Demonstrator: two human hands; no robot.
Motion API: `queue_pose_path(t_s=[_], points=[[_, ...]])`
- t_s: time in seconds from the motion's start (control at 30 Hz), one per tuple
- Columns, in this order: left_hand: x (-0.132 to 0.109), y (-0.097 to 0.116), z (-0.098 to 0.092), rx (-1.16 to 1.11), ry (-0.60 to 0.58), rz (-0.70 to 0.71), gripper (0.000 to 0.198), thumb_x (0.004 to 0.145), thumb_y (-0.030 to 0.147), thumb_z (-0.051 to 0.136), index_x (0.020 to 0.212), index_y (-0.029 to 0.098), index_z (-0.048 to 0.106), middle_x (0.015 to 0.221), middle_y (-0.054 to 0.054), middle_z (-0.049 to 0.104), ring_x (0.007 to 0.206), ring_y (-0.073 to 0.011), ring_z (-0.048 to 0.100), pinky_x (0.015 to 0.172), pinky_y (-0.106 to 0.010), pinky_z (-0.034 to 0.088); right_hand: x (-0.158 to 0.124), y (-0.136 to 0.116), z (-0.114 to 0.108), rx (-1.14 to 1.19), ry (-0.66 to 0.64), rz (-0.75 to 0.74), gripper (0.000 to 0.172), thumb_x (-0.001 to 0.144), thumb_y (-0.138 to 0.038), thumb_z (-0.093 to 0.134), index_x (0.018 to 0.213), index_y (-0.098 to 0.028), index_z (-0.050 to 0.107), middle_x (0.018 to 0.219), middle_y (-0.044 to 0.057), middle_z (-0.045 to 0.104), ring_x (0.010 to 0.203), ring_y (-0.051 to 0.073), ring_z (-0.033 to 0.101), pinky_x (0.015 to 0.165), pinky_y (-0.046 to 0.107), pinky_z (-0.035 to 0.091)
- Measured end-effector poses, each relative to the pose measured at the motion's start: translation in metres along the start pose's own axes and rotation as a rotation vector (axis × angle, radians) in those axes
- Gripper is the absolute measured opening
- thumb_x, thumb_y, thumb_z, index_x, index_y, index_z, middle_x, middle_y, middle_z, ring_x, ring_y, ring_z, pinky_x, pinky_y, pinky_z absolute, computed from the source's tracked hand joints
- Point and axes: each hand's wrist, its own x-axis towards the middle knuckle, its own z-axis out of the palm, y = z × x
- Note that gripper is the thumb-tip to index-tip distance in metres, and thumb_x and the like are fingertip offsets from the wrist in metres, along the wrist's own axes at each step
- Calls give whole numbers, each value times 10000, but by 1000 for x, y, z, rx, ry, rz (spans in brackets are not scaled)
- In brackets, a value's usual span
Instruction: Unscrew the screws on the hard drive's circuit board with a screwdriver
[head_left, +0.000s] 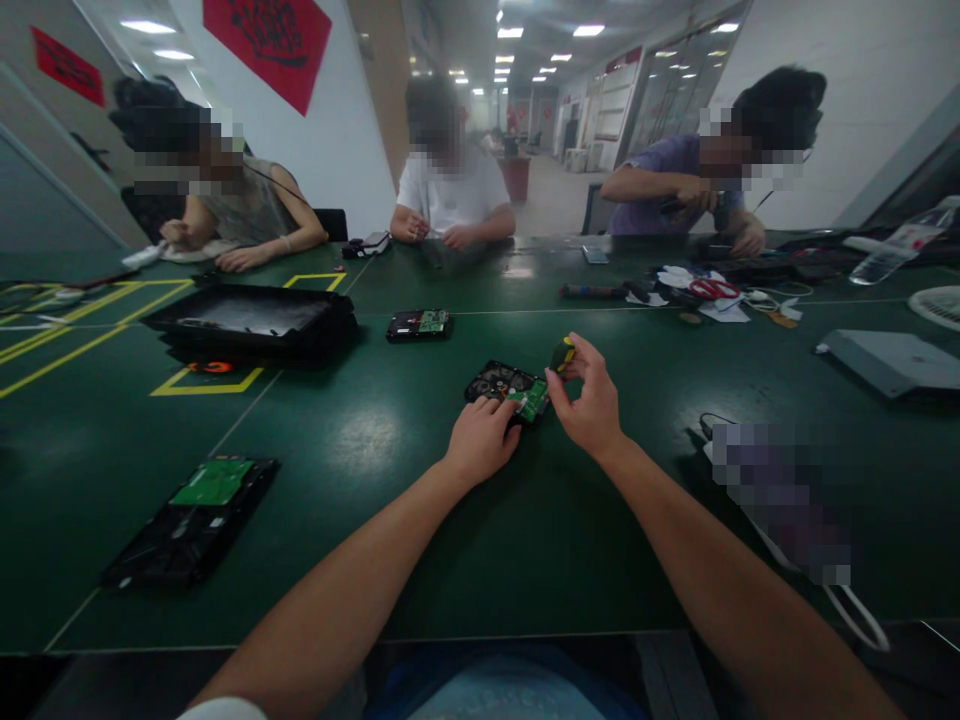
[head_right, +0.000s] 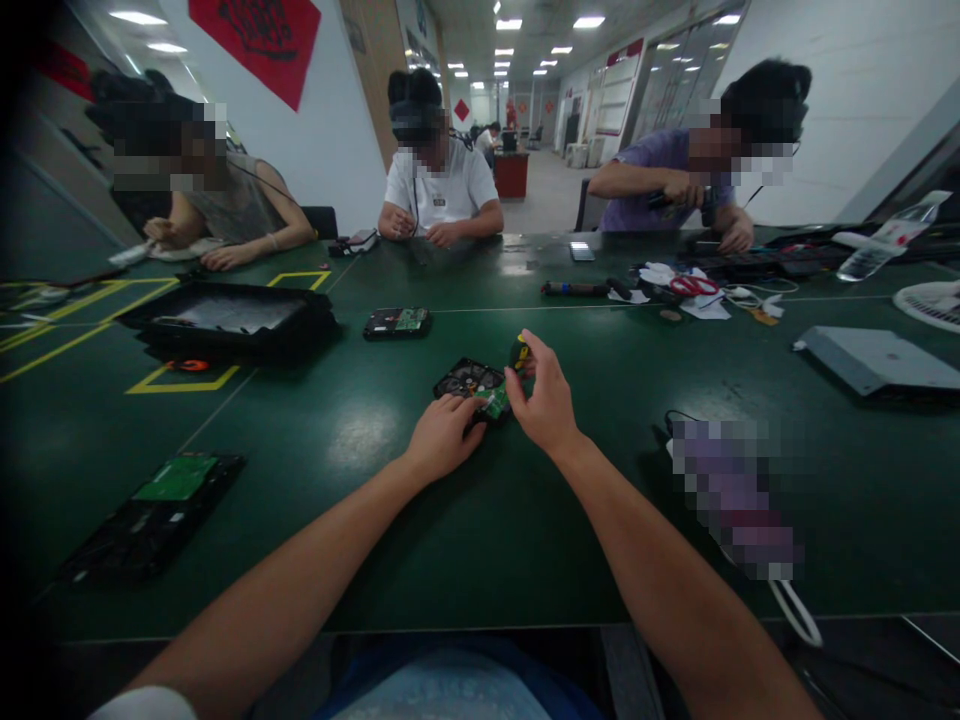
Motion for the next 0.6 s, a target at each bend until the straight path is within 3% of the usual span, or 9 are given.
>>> queue_pose_path(t_s=[0.13, 0.33, 0.6], points=[[0, 1, 0, -15, 3, -2, 381, 981, 326, 512, 1325, 197, 617, 1049, -104, 704, 1044, -272, 611, 957, -413, 480, 0, 1, -1, -35, 2, -10, 647, 949, -388, 641, 1528, -306, 364, 1247, 108, 623, 899, 243, 684, 827, 471, 644], [0, -1, 1, -20, 28, 15, 394, 999, 323, 483, 1328, 174, 640, 1028, -106, 721, 1014, -262, 633, 925, -399, 512, -1, -1, -1, 43, -10, -12, 640, 973, -329, 599, 1544, -271, 317, 1372, 135, 588, 966, 231, 715, 919, 450, 624], [0, -3, 6, -17, 74, 30, 369, 995, 305, 500, 1297, 177, 670, 1022, -99, 735, 1009, -250, 660, 920, -386, 532, -2, 2, 0, 24, 22, -26, 636, 940, -354, 660, 1513, -306, 387, 1271, 103, 631, 893, 226, 690, 819, 444, 646]])
